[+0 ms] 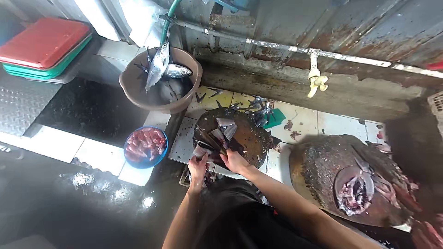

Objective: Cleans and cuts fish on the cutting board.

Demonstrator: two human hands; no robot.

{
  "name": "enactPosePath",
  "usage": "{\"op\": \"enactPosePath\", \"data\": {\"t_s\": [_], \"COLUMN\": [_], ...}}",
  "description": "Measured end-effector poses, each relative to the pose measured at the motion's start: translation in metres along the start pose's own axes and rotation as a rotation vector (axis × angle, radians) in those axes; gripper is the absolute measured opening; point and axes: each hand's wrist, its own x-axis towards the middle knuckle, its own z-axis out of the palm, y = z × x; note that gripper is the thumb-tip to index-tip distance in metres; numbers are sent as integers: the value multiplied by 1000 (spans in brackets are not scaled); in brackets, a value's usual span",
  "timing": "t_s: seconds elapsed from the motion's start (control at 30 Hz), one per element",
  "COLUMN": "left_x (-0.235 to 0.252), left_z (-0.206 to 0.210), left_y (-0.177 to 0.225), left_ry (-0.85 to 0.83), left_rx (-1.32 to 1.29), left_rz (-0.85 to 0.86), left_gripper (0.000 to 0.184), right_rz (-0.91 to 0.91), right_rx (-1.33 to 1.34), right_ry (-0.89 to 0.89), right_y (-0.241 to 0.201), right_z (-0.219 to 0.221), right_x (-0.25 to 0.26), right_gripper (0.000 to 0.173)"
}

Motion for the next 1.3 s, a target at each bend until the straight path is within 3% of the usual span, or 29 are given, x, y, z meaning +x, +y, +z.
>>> {"op": "enactPosePath", "data": {"t_s": [0.07, 0.2, 0.27, 0.37, 0.43, 0.53, 0.63, 0.7, 0.77, 0.83, 0.93, 1.07, 1.2, 1.3], "left_x": [-2, -8, -8, -9, -7, -8, -8, -9, -10, -7, -4, 1, 5, 9], "left_z": [2, -1, -2, -2, -2, -6, -6, -6, -6, -5, -7, -6, -4, -12], "left_y": [2, 5, 7, 3, 2, -1, -5, -7, -7, -9, -9, -12, -6, 4], "left_ry": [21, 28, 32, 54, 75, 87, 90, 122, 144, 146, 137, 160, 239, 143], "left_rx": [19, -8, -2, 29, 51, 17, -45, -19, -73, -139, -208, -168, -27, -58], "left_rz": [27, 37, 46, 78, 106, 139, 191, 209, 202, 213, 259, 296, 295, 339], "left_gripper": [29, 30, 28, 29, 30, 29, 30, 32, 36, 43, 51, 51, 58, 58], "right_rz": [37, -241, -313, 9, 69, -124, -316, -263, -19, 113, 123, -7, 159, 137], "right_rx": [9, 205, 182, -20, 22, 152, 230, 188, 45, -18, 32, 75, -16, 89], "right_ry": [-20, 368, 453, 29, -40, 241, 480, 426, 113, -63, -71, 130, -86, -110], "right_y": [-10, -17, -1, 17, 7, -11, -7, 10, 26, 28, 9, 4, 6, 25], "right_z": [-15, -33, -18, 2, -14, -39, -35, -7, 18, 21, 0, 6, 18, 11], "right_x": [-3, -37, -42, -29, -26, -50, -61, -58, -50, -44, -51, -51, -32, -35], "right_gripper": [58, 51, 49, 56, 59, 53, 48, 49, 56, 58, 58, 57, 59, 59]}}
